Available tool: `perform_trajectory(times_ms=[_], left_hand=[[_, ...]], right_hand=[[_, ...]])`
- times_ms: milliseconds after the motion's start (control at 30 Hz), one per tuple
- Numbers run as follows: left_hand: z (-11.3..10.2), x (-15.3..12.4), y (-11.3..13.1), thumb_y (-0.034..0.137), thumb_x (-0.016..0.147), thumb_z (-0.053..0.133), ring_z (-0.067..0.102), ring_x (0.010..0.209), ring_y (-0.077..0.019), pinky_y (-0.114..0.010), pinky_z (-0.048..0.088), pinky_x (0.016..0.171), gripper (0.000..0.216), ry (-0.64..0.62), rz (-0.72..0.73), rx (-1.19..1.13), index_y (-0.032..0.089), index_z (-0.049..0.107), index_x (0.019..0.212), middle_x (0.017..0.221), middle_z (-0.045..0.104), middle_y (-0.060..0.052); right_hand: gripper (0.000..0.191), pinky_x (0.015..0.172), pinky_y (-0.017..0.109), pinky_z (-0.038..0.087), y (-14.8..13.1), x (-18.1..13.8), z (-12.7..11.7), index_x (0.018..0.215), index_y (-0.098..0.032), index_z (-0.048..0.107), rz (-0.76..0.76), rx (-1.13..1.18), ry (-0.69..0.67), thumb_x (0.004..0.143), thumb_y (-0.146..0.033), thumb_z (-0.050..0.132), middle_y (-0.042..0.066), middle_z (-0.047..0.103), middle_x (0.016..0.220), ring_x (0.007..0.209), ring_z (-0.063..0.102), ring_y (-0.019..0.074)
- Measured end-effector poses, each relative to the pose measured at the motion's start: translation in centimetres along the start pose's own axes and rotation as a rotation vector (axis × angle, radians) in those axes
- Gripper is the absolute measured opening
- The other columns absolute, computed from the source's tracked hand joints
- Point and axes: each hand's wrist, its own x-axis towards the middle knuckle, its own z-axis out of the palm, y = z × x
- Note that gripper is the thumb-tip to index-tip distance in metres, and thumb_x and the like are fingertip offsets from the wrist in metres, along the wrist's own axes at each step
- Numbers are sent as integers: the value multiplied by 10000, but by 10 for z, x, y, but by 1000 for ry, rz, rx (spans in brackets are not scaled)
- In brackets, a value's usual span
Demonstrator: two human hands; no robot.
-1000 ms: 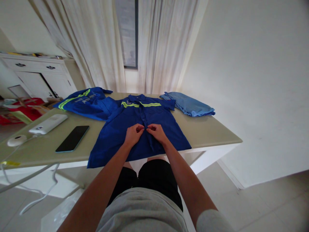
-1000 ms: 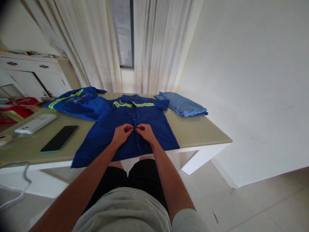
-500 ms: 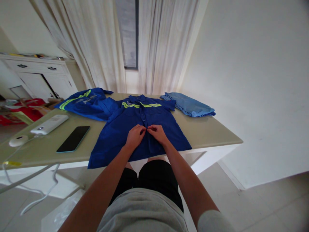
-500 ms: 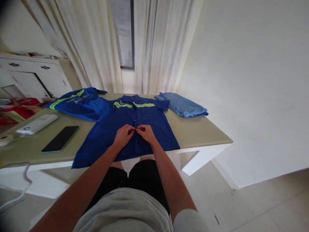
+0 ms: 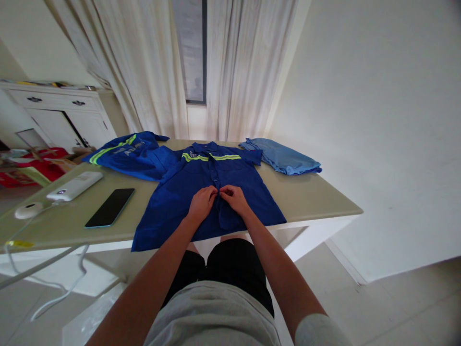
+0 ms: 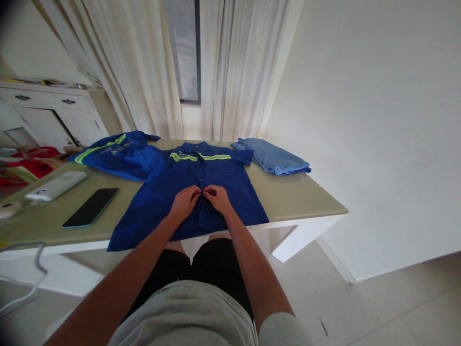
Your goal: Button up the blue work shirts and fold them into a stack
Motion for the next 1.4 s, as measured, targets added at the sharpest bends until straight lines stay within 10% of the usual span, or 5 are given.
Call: perform_trajectory(times_ms=[533, 1400], left_hand=[[0, 2, -2, 198, 910, 620, 725, 867, -248, -350, 525, 825, 66, 10, -257, -66, 236, 670, 891, 894, 763, -60], [-2, 5, -6, 446, 847, 714, 722, 759, -200, -308, 558, 730, 224, -1, -255, -311, 222, 720, 843, 826, 780, -29]], right_hand=[[167, 685, 258, 462, -4, -2, 2, 1012, -200, 757, -150, -226, -76, 855, -157, 721, 6, 686, 858, 676, 584, 131], [69, 683, 265, 412, -19, -6, 3, 896, -215, 739, -139, -435, -51, 902, -164, 693, 10, 625, 855, 706, 557, 149]])
